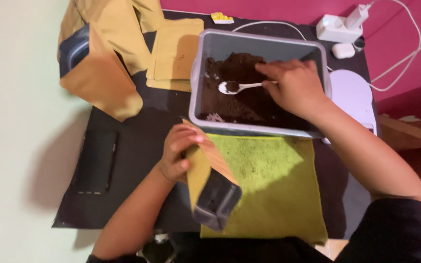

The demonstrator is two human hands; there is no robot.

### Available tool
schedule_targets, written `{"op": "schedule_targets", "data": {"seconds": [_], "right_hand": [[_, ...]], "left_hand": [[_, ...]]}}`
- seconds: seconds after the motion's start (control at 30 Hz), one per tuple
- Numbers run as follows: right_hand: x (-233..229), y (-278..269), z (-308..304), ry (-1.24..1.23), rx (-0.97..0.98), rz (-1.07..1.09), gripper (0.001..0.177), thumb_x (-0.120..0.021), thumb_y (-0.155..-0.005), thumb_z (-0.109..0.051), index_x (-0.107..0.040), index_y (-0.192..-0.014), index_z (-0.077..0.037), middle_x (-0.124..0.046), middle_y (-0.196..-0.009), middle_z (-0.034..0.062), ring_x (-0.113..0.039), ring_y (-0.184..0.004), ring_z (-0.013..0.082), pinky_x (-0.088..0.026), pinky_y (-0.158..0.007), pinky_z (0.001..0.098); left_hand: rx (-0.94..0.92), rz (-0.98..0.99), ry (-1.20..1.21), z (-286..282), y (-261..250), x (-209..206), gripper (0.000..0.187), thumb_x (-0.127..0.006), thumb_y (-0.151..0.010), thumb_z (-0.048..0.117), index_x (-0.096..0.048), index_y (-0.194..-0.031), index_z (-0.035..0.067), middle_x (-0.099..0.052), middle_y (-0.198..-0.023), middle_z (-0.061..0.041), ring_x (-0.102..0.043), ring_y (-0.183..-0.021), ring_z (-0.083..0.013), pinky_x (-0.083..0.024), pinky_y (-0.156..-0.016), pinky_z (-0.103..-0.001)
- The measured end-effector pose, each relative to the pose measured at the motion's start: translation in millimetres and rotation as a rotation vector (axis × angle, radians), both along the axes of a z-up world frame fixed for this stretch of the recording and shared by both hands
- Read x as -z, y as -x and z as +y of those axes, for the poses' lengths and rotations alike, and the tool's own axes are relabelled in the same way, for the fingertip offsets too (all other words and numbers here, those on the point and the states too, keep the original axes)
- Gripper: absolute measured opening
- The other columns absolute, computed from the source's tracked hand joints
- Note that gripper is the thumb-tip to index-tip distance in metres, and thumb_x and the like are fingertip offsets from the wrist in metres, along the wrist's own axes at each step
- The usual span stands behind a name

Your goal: Filling and weighing coffee bags with ground coffee using a spoon and a digital scale.

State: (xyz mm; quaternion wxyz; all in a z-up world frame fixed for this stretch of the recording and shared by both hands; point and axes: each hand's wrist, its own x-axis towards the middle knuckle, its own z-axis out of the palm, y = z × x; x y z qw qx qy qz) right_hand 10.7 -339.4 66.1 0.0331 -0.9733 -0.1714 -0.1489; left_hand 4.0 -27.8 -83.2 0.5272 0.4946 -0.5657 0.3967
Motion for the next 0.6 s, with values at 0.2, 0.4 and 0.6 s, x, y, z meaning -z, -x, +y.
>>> {"op": "schedule_targets", "data": {"seconds": [0.2,0.4,0.6], "right_hand": [[-15,110,3,-0.610,-0.361,-0.032,0.065,-0.078,-0.086,-0.037,-0.062,-0.143,-0.010,-0.067,-0.135,0.0168,-0.061,-0.122,0.0423,-0.045,-0.103,0.0555],[42,194,27,-0.890,-0.578,0.165,0.157,-0.097,-0.062,-0.049,0.022,-0.162,-0.022,-0.018,-0.165,0.0374,-0.026,-0.148,0.0590,-0.020,-0.118,0.0732],[125,223,16,-1.158,-0.527,0.054,0.153,-0.096,-0.070,-0.044,0.022,-0.161,-0.010,-0.033,-0.153,0.0307,-0.039,-0.142,0.0453,-0.031,-0.119,0.0608]], "left_hand": [[0.432,0.575,0.007,-18,33,13,0.059,-0.055,-0.095,0.038,-0.061,-0.126,-0.011,-0.056,-0.126,-0.028,-0.057,-0.113,-0.0341,-0.048,-0.094,-0.050],[0.638,0.564,-0.089,-75,111,29,0.079,-0.078,-0.073,0.006,-0.048,-0.143,-0.013,-0.043,-0.154,-0.034,-0.049,-0.136,-0.0393,-0.039,-0.111,-0.060],[0.745,0.700,0.058,-134,171,-60,0.099,-0.085,-0.068,0.019,-0.030,-0.146,-0.006,-0.055,-0.132,-0.033,-0.056,-0.126,-0.0455,-0.047,-0.108,-0.059]]}}
